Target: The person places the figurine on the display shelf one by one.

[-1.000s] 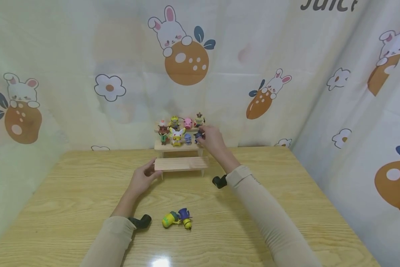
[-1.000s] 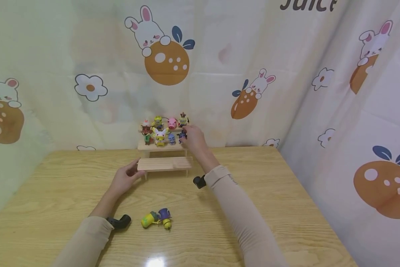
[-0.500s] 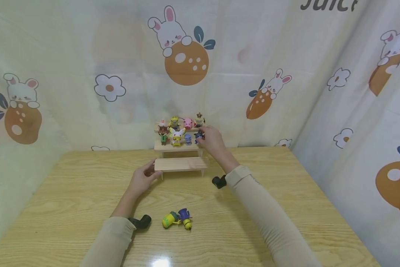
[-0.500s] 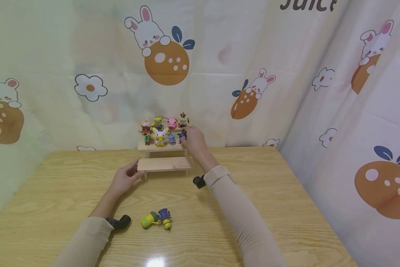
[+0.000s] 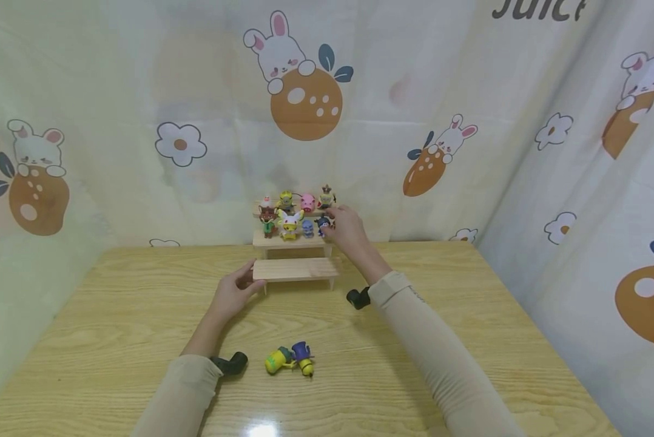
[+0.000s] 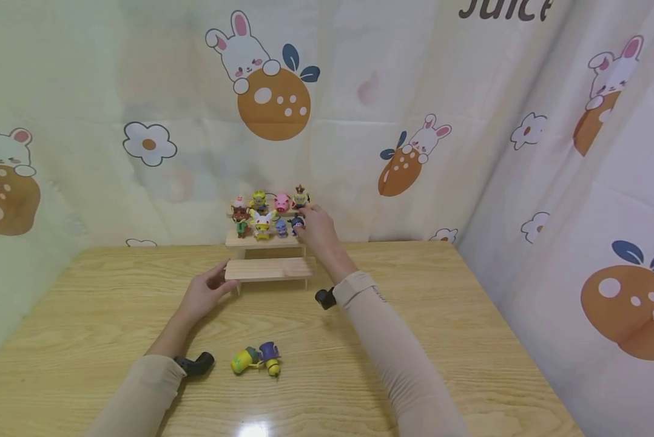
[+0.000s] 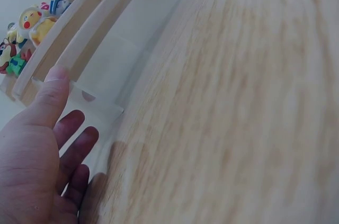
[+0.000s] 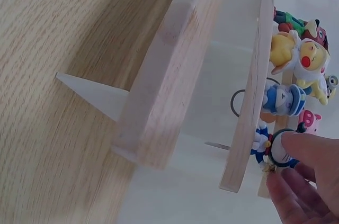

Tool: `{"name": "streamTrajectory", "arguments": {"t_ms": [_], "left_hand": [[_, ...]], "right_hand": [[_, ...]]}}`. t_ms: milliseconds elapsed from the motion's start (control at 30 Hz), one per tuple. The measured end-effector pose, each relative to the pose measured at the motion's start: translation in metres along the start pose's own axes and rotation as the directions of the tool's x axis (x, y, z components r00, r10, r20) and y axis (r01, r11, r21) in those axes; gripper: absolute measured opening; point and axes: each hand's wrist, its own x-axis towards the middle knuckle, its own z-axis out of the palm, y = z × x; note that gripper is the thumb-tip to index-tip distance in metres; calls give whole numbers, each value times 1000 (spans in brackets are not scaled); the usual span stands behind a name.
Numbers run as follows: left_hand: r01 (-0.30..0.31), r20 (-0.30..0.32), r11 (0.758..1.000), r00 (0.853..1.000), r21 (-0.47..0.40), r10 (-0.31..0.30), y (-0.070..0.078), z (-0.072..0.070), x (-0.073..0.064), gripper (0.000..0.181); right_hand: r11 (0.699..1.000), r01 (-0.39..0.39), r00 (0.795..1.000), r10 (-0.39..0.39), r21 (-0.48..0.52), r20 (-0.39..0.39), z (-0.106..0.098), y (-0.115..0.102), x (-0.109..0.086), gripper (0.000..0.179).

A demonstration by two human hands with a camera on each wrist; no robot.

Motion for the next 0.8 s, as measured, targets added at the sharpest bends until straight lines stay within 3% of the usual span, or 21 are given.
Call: {"name": "streamTrajectory", "arguments": {"t_ms": [233, 367, 600, 800], "left_hand": [[-10, -4, 1000, 1000, 11, 10, -3, 1, -1, 75], [-11, -9, 1000, 1000, 14, 11, -3, 1, -2, 75], [-18, -10, 999, 1000, 29, 18, 1, -1, -1, 76], [-11, 0, 1000, 1000, 24, 11, 1, -1, -1, 76]], "right_hand": [[1000, 14, 1000, -14, 14, -13, 0, 2, -5, 46], [995, 8, 999, -3, 96, -50, -3, -1, -16, 46], [951, 39, 995, -8, 307, -100, -3, -18, -54, 44], [942, 152, 988, -135, 300, -77, 9, -36, -91, 41]]}}
